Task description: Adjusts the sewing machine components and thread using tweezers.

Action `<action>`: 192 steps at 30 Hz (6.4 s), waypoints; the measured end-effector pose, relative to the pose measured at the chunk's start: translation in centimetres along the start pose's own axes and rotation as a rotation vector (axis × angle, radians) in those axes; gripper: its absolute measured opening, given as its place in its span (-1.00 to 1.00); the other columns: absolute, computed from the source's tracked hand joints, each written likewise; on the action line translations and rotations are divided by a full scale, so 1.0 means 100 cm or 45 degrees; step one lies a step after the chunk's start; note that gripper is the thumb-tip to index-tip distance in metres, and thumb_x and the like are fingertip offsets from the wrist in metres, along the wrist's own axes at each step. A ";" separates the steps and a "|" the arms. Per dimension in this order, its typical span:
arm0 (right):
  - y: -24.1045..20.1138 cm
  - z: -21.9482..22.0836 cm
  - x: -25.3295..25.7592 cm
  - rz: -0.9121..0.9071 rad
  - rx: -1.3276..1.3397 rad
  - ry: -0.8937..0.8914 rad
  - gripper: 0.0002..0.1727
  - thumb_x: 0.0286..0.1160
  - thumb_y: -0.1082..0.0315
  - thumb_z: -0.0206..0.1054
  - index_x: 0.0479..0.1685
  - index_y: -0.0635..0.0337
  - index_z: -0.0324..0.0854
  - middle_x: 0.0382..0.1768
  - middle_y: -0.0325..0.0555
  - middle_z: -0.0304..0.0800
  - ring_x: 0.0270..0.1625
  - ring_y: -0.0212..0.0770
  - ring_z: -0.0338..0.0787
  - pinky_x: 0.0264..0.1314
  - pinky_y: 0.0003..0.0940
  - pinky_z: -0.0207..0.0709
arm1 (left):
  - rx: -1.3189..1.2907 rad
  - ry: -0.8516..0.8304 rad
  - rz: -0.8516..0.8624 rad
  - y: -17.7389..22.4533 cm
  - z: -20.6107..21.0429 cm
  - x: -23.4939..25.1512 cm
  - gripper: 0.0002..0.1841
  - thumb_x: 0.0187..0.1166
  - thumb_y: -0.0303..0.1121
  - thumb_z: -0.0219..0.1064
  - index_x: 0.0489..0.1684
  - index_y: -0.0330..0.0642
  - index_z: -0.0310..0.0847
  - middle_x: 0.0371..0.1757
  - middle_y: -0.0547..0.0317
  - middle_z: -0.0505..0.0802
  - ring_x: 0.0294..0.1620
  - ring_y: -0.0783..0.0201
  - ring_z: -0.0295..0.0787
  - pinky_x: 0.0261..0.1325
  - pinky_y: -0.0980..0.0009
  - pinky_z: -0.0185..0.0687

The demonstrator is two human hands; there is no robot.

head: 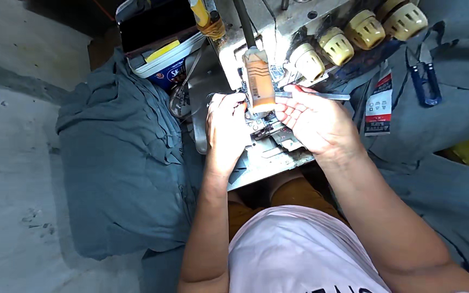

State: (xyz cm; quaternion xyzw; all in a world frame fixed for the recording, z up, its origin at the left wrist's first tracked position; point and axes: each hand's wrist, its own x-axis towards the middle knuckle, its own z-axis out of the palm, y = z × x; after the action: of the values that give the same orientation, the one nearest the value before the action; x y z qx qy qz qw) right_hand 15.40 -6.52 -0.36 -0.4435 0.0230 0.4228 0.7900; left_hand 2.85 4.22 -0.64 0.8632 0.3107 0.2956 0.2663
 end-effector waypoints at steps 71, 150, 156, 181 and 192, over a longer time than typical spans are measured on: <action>0.044 -0.021 -0.027 -1.861 -1.802 -0.426 -0.70 0.56 0.55 0.27 0.18 0.41 0.76 0.21 0.33 0.82 0.24 0.12 0.82 0.34 -0.26 0.58 | 0.067 0.070 -0.060 0.012 0.002 -0.002 -0.74 0.59 -0.51 0.22 0.04 -0.31 0.82 -0.03 -0.11 0.87 0.09 0.08 0.79 0.26 0.21 0.57; 0.019 -0.030 -0.012 -1.449 -1.133 -0.205 -0.80 0.58 0.55 0.31 0.05 0.49 0.73 0.01 -0.06 0.85 0.06 -0.50 0.84 0.20 -0.60 0.71 | 0.163 0.156 0.058 0.005 0.007 -0.005 -0.74 0.57 -0.48 0.22 0.00 -0.28 0.84 -0.20 -0.01 0.87 -0.14 0.21 0.77 0.03 0.38 0.59; 0.028 -0.032 -0.003 -1.565 -1.086 -0.257 -0.82 0.55 0.58 0.33 -0.01 0.50 0.75 0.01 0.00 0.86 0.07 -0.44 0.84 0.19 -0.53 0.73 | 0.175 0.169 0.078 0.003 0.009 -0.005 -0.75 0.57 -0.47 0.23 0.00 -0.30 0.83 -0.22 -0.01 0.85 -0.20 0.24 0.74 -0.01 0.41 0.57; 0.025 -0.030 -0.007 -1.371 -0.921 -0.242 -0.81 0.59 0.59 0.25 0.04 0.44 0.70 -0.08 -0.26 0.88 -0.03 -0.53 0.86 0.13 -0.56 0.76 | 0.148 0.162 0.081 0.003 0.009 -0.005 -0.76 0.56 -0.48 0.25 -0.01 -0.29 0.84 -0.22 0.00 0.86 -0.17 0.23 0.74 0.03 0.40 0.56; 0.009 -0.009 -0.006 -0.423 -0.184 -0.107 -0.82 0.74 0.52 0.14 -0.11 0.26 0.69 -0.39 -0.18 0.88 -0.39 -0.35 0.87 -0.21 -0.48 0.80 | 0.136 0.132 0.045 0.005 0.005 -0.004 -0.73 0.58 -0.46 0.22 0.02 -0.26 0.85 -0.16 -0.01 0.87 -0.10 0.23 0.77 0.07 0.40 0.57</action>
State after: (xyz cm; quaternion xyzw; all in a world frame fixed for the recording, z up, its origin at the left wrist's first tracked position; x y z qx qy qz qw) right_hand 14.73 -7.31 -1.24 -0.4788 -0.1140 0.3052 0.8152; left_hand 3.12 3.51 -0.83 0.8651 0.3242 0.3274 0.1981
